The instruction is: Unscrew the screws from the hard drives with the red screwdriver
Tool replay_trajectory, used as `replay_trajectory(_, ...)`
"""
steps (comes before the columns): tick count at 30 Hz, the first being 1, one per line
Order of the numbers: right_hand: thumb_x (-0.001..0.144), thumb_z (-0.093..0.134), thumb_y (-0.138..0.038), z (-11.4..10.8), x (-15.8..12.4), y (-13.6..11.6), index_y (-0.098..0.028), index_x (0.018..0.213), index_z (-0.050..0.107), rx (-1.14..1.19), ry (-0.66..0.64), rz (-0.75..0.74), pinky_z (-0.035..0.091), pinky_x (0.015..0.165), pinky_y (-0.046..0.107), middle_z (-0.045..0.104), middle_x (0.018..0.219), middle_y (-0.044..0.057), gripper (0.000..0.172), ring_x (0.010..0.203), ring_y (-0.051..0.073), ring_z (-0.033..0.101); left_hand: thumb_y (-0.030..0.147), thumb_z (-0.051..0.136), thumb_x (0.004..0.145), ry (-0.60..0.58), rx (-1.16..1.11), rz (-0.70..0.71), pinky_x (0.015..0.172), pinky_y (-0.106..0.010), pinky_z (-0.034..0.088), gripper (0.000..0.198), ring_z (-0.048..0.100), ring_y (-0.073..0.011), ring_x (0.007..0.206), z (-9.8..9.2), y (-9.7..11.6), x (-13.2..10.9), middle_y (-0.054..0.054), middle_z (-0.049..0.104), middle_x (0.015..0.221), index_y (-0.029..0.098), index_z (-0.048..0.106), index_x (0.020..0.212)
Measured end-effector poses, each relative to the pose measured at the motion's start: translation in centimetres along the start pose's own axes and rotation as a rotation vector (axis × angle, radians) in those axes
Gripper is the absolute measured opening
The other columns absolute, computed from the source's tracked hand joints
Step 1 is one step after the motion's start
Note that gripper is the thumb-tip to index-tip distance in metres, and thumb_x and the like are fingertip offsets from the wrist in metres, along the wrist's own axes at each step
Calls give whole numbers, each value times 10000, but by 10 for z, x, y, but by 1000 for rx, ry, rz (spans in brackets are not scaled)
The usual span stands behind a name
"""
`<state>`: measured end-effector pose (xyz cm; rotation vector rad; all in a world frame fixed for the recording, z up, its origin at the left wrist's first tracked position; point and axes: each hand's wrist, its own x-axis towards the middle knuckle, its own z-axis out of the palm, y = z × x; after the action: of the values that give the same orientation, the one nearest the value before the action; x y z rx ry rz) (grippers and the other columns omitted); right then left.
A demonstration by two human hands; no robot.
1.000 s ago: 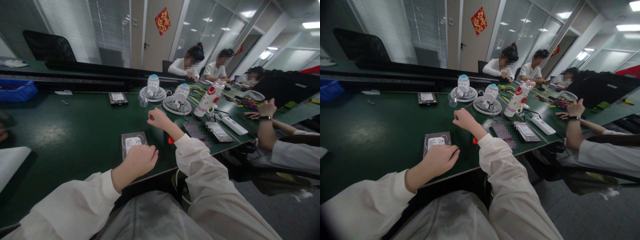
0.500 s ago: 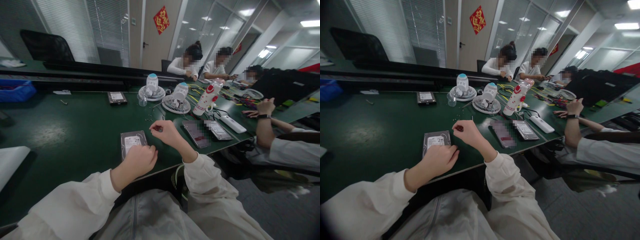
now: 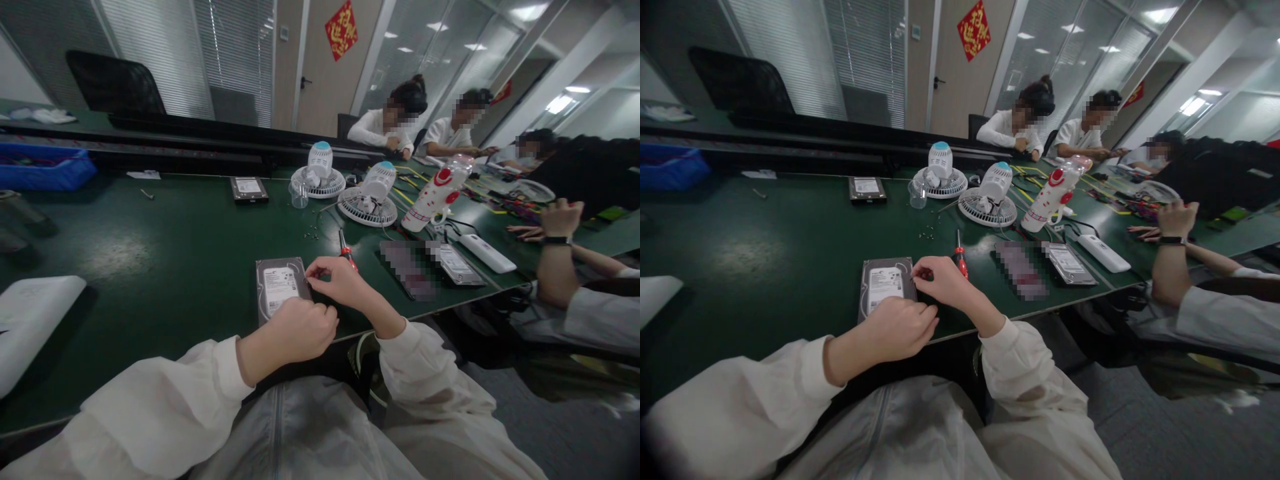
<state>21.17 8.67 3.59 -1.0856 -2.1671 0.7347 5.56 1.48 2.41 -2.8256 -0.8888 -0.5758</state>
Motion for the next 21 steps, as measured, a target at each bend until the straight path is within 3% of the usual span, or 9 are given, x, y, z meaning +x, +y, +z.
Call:
replay_trajectory(8, 812, 634, -91, -4, -2, 1, -143, 818, 731, -5, -63, -9, 491, 752, 272, 708, 839, 40, 110, 777, 131, 640, 223, 507, 972, -36, -17, -25, 423, -321, 420, 228, 700, -260, 535, -1, 0, 2, -71, 718, 668, 162, 648, 804)
replay_trajectory(21, 828, 645, -155, 2, 7, 9, -142, 799, 707, 166, -144, 145, 491, 719, 264, 682, 794, 12, 70, 725, 110, 606, 229, 496, 981, -24, -17, -29, 450, -285, 430, 247, 699, -225, 545, 2, -1, 1, -82, 712, 666, 154, 646, 798)
